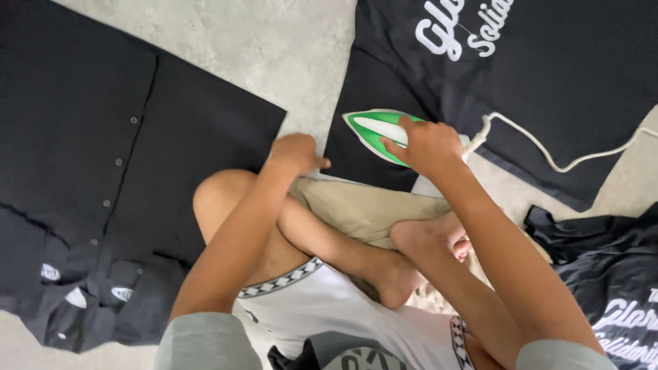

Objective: The person irons a black t-shirt with white text while sitting cross-legged on the floor. They use a green and white iron to smooth the fabric, repeatedly adjusting the shirt's position and folding it during the process.

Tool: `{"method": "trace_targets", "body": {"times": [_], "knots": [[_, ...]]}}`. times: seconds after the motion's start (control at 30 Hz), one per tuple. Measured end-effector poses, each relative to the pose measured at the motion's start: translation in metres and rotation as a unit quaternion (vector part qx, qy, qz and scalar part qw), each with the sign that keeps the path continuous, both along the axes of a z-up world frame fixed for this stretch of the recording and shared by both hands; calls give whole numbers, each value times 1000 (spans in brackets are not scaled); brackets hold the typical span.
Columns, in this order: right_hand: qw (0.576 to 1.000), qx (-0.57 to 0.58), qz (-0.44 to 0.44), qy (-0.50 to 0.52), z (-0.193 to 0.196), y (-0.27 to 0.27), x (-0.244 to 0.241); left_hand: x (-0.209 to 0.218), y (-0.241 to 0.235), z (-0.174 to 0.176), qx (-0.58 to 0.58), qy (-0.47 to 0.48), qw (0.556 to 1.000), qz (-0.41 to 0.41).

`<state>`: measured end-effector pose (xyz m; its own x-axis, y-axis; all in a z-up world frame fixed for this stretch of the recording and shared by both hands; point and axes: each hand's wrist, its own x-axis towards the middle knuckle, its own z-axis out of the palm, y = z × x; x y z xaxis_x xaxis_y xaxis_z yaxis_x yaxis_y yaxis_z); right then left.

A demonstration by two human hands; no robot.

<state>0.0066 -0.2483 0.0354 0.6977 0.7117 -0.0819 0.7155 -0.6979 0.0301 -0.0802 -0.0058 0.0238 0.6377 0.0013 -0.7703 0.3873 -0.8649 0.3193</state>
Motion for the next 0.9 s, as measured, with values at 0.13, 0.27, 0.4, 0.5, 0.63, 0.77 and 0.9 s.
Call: {"method": "trace_targets", "body": {"times": [0.13,0.27,0.4,0.5,0.63,0.77,0.9], "knots": [[994,45,53,-81,0,6,-8,-7,-1,-12,-28,-8,999,-40],[994,54,43,-90,-8,14,-12,-4,6,-17,-55,20,997,-45],[991,55,65,-105,2,27,-17,0,3,-34,-47,32,997,-55],[989,68,104,-74,7,29,-15,-2,0,-44,-44,38,997,-49],[988,68,27,-136,-4,35,-13,1,-4,-38,-42,47,996,-64],[985,66,71,-143,2,40,-12,-1,-7,-46,-30,49,996,-70],[982,41,23,-183,-17,38,-2,-1,-7,-49,-29,45,995,-83]]}}
